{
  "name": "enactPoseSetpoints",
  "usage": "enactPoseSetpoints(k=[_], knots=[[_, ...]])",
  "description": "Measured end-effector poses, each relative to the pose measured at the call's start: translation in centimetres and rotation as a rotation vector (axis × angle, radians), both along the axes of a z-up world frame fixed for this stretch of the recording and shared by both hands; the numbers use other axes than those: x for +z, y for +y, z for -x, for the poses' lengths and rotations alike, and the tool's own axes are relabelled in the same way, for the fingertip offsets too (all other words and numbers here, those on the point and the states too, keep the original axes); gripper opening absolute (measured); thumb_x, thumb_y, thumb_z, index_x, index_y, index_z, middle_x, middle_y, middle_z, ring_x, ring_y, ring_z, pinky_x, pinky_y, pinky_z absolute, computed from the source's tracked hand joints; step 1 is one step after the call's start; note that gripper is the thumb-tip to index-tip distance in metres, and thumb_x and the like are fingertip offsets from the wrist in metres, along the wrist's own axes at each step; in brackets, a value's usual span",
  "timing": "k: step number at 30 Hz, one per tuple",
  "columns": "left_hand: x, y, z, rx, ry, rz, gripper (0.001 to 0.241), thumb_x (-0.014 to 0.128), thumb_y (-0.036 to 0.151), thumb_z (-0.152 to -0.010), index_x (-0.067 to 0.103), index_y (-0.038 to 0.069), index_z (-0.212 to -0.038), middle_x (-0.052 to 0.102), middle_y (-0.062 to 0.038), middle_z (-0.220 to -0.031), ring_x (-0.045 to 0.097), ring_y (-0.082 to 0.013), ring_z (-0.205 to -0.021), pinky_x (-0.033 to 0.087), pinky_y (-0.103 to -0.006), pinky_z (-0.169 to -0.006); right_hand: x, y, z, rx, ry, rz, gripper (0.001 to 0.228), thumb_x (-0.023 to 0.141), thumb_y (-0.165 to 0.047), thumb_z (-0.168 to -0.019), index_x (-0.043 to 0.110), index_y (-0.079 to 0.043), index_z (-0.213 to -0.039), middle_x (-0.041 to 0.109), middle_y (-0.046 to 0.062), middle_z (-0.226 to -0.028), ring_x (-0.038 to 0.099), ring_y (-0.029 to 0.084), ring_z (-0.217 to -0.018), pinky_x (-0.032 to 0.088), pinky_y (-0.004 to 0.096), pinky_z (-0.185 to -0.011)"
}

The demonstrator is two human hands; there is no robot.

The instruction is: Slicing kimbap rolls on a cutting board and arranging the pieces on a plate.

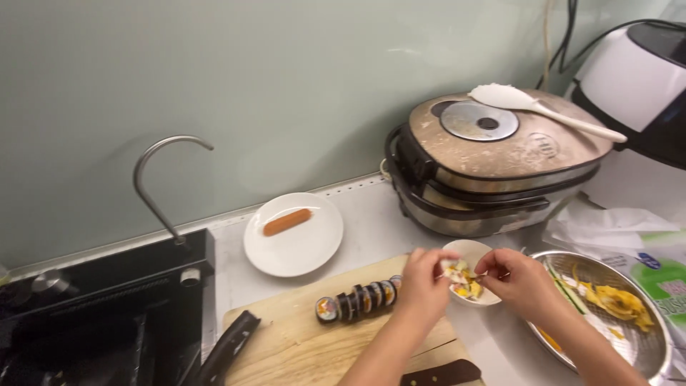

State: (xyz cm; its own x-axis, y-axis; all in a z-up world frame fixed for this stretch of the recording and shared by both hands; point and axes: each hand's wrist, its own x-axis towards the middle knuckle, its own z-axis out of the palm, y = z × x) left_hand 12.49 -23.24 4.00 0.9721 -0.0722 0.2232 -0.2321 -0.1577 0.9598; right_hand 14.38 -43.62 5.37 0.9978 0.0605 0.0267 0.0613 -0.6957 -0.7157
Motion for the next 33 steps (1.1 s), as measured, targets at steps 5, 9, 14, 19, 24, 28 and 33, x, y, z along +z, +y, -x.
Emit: enactPoseSetpoints(k=[5,9,14,19,24,28,33], knots=[[-3.5,-5.9,-5.0,-0.043,0.216,0.127,0.039,0.070,-0.003,-0.085,0.063,0.006,-0.121,0.066,-0.005,-0.088,0.065,-0.0131,-0.076,0.056,-0.0276,-0.071,0.1,-2.7,-0.1,0.070,0.007,0.225,0.042,0.081,-0.025,-0.078,0.079,-0.023,-0.120,0.078,0.003,-0.104,0.069,0.020,-0.102,0.054,0.037,-0.087],[-4.7,-6.8,-6.4,-0.056,0.388,0.331,0.037,0.060,0.005,-0.095,0.051,0.006,-0.131,0.066,-0.003,-0.088,0.070,-0.0129,-0.073,0.059,-0.0300,-0.067,-2.1,-2.7,-0.8,0.006,-0.077,0.153,0.036,0.081,-0.028,-0.079,0.082,-0.021,-0.114,0.080,0.005,-0.102,0.070,0.021,-0.101,0.054,0.036,-0.090],[-4.9,-7.0,-6.2,0.031,0.468,0.459,0.033,0.048,0.018,-0.104,0.048,0.006,-0.135,0.074,-0.007,-0.087,0.071,-0.0132,-0.074,0.060,-0.0284,-0.071,-6.9,-4.4,-3.3,-0.103,0.050,-0.148,0.028,0.079,-0.025,-0.082,0.083,-0.015,-0.108,0.085,0.008,-0.097,0.077,0.019,-0.090,0.057,0.033,-0.083],[-3.0,-5.6,-3.9,0.040,0.224,0.227,0.036,0.059,0.007,-0.094,0.052,0.008,-0.130,0.071,-0.006,-0.093,0.068,-0.0189,-0.094,0.055,-0.0322,-0.086,-3.0,-3.2,-2.2,-0.136,0.160,0.177,0.030,0.076,-0.042,-0.087,0.085,-0.018,-0.102,0.084,0.006,-0.094,0.076,0.019,-0.087,0.059,0.034,-0.080],[0.5,0.5,-1.2,0.024,-0.125,-0.198,0.032,0.061,-0.003,-0.086,0.069,0.011,-0.114,0.063,-0.009,-0.101,0.060,-0.0276,-0.104,0.052,-0.0401,-0.092,-0.6,-2.1,-1.2,-0.156,0.143,0.659,0.037,0.072,-0.056,-0.083,0.083,-0.026,-0.101,0.076,-0.001,-0.099,0.076,0.019,-0.090,0.061,0.036,-0.080],[2.4,10.4,1.2,0.067,-0.118,-0.398,0.028,0.061,0.005,-0.090,0.067,0.014,-0.116,0.058,-0.008,-0.113,0.061,-0.0235,-0.110,0.053,-0.0380,-0.094,-0.9,-1.8,-1.9,-0.099,0.089,0.649,0.030,0.063,-0.046,-0.088,0.080,-0.032,-0.107,0.076,-0.006,-0.103,0.072,0.020,-0.097,0.060,0.038,-0.084],[2.9,18.4,4.2,0.074,0.154,-0.790,0.050,0.070,0.011,-0.083,0.053,0.009,-0.131,0.048,-0.011,-0.120,0.051,-0.0281,-0.121,0.047,-0.0423,-0.098,1.8,3.6,-2.0,0.022,-0.176,0.605,0.030,0.057,-0.043,-0.094,0.082,-0.028,-0.104,0.070,-0.003,-0.108,0.064,0.024,-0.109,0.054,0.040,-0.089]])
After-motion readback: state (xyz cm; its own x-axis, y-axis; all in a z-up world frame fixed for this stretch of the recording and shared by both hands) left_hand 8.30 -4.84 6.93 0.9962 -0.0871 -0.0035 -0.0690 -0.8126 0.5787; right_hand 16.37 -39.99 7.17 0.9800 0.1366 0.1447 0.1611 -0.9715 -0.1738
